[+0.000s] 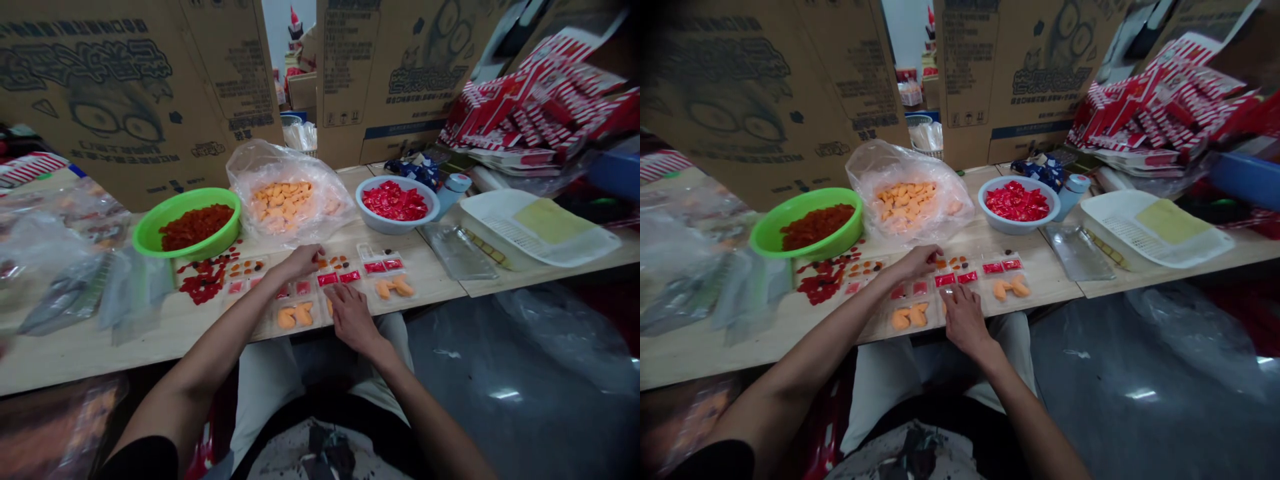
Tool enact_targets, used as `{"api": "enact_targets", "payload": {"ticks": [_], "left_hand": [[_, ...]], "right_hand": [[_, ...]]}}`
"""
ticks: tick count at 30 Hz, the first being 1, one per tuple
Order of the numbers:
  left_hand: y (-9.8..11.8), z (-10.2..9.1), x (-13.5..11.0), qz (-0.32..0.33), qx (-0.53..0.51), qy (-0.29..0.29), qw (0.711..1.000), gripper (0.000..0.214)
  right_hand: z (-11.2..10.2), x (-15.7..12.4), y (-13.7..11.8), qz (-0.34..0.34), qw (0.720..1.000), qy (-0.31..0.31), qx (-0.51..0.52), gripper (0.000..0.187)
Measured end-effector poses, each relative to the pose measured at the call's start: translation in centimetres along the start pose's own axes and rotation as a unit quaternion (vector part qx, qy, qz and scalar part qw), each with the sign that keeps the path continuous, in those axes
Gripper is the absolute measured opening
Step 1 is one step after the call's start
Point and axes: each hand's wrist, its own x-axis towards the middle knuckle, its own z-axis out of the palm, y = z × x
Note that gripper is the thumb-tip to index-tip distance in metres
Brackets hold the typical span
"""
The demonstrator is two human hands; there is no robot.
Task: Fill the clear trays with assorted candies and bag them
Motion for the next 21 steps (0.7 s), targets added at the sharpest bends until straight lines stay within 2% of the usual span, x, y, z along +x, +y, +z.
{"api": "enact_targets", "payload": {"ticks": [3, 9, 16, 18, 21], "left_hand": [[0.6, 0.5, 0.5, 0.041, 0.090, -0.029, 0.995, 0.028], [1.9, 1.4, 0.6, -0.027, 0.145, -0.035, 0.988, 0.025], [1.8, 0.8, 0.5, -0.027, 0.124, -0.057, 0.990, 0.020], [1.9, 0.3, 0.9, -0.035, 0.095, -0.030, 0.994, 0.022], [2.8, 0.0, 2.3, -0.073, -0.001, 0.031, 0.997, 0.023]], "right_hand": [[0.1, 0.0, 0.0, 0.002, 1.000, 0.000, 0.003, 0.058], [-0.3, 0.1, -0.2, 0.007, 1.000, -0.005, 0.008, 0.057], [-0.6, 0.1, -0.3, 0.006, 1.000, -0.012, 0.015, 0.058], [-0.6, 0.2, -0.3, 0.008, 1.000, -0.008, 0.017, 0.058], [-0.6, 0.4, -0.5, 0.007, 1.000, -0.010, 0.021, 0.059]]}}
